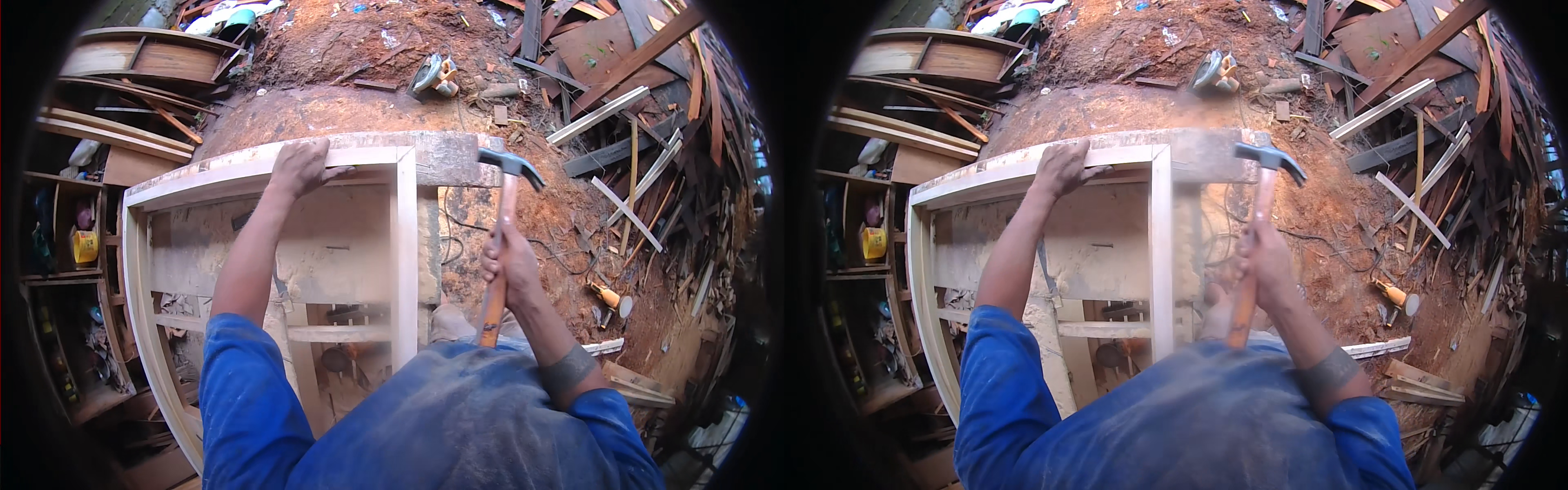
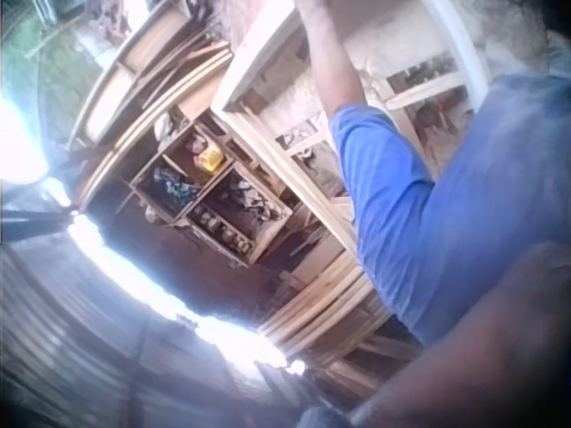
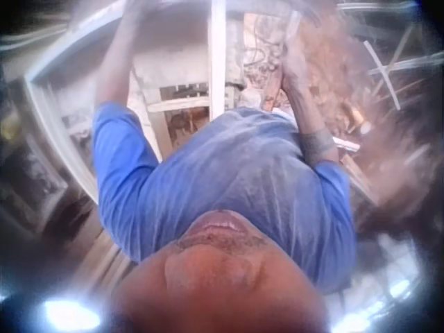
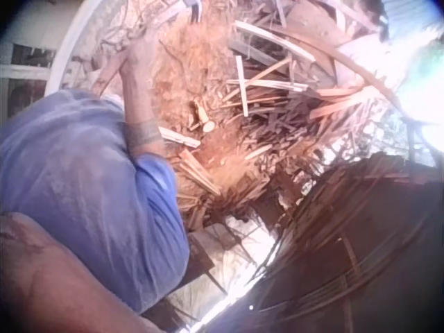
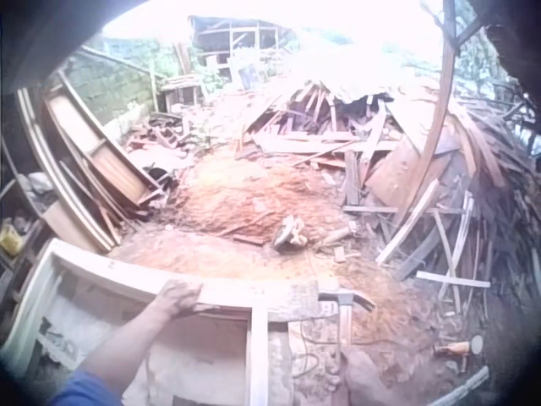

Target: The person hammers nails into the joints of a wooden frame using a hammer and then hammers a wooden board onto the frame.

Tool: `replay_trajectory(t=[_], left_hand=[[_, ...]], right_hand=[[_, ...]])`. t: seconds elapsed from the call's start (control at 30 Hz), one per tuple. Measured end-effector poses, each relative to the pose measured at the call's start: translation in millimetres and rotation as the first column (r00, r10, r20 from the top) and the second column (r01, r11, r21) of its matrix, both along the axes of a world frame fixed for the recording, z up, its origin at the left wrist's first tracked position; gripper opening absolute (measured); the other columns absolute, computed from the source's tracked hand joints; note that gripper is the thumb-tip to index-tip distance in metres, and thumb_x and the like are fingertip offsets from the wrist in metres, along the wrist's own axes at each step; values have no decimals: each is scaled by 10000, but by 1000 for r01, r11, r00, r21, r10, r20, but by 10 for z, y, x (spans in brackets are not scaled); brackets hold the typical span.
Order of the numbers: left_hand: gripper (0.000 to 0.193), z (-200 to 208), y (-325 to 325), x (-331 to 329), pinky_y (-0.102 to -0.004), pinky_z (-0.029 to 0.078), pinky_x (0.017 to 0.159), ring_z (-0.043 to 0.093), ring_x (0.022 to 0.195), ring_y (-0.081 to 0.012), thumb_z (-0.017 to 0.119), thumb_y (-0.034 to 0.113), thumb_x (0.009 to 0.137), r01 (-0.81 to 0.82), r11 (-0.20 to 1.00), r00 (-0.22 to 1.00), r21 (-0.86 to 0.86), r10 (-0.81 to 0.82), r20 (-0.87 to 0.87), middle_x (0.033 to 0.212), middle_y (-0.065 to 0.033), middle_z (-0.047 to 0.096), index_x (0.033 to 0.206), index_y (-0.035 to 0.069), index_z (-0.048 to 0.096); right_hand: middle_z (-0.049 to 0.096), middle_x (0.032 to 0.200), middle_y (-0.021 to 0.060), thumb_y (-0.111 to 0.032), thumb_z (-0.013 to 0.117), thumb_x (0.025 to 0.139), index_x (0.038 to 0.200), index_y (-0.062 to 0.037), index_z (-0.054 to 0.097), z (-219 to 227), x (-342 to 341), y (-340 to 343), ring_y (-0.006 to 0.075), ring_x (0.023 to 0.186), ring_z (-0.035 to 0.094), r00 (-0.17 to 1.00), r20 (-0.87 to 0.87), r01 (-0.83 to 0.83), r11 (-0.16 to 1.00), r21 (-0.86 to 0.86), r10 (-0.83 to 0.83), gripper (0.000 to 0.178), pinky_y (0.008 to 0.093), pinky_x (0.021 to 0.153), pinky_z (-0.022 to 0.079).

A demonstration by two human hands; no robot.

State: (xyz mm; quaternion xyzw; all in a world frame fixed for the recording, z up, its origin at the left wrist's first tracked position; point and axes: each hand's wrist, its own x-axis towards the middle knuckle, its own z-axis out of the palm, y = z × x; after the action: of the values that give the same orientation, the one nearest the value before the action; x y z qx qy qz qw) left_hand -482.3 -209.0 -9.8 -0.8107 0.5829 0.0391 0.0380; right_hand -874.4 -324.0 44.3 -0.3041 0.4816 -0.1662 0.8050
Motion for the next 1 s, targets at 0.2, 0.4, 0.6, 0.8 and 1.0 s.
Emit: replay_trajectory(t=[0.2,0.4,0.6,0.8,1.0], left_hand=[[725,1,-9,-19,-448,540,727,703,776,-367,583,766,844,6,998,998,-68,-2,59,751,-192,697,886,43,608],[722,-23,-25,4,-484,538,714,702,771,-379,600,766,832,33,984,999,-175,-32,8,764,-199,698,841,44,611],[712,55,47,-40,-494,530,756,696,844,-400,594,744,848,-20,993,1000,-115,20,-2,817,-220,702,894,34,619],[727,-8,-34,58,-471,542,724,708,798,-371,595,772,826,-7,995,999,-104,11,40,787,-201,706,894,49,625],[736,-8,81,57,-473,542,707,708,784,-371,565,784,838,-8,995,998,-98,13,58,753,-194,697,873,50,607]], right_hand=[[463,718,-13,-357,439,1096,1003,-109,446,-40,-381,-43,101,544,457,788,-47,613,789,-35,-614,265,309,531,486],[470,684,-24,-379,523,1062,938,-77,447,-36,425,342,75,496,442,998,24,51,979,199,-57,335,231,428,446],[421,584,-35,-464,404,1089,790,-110,409,-10,-1458,-765,68,512,485,616,-23,784,615,-86,-787,464,226,491,506],[465,664,-14,-357,478,1083,941,-84,466,-102,312,288,91,522,458,952,151,190,898,396,-268,307,288,504,481],[452,623,-21,-409,370,1107,882,-101,436,-101,-872,-580,82,512,484,821,-5,570,821,-18,-571,387,256,483,512]])
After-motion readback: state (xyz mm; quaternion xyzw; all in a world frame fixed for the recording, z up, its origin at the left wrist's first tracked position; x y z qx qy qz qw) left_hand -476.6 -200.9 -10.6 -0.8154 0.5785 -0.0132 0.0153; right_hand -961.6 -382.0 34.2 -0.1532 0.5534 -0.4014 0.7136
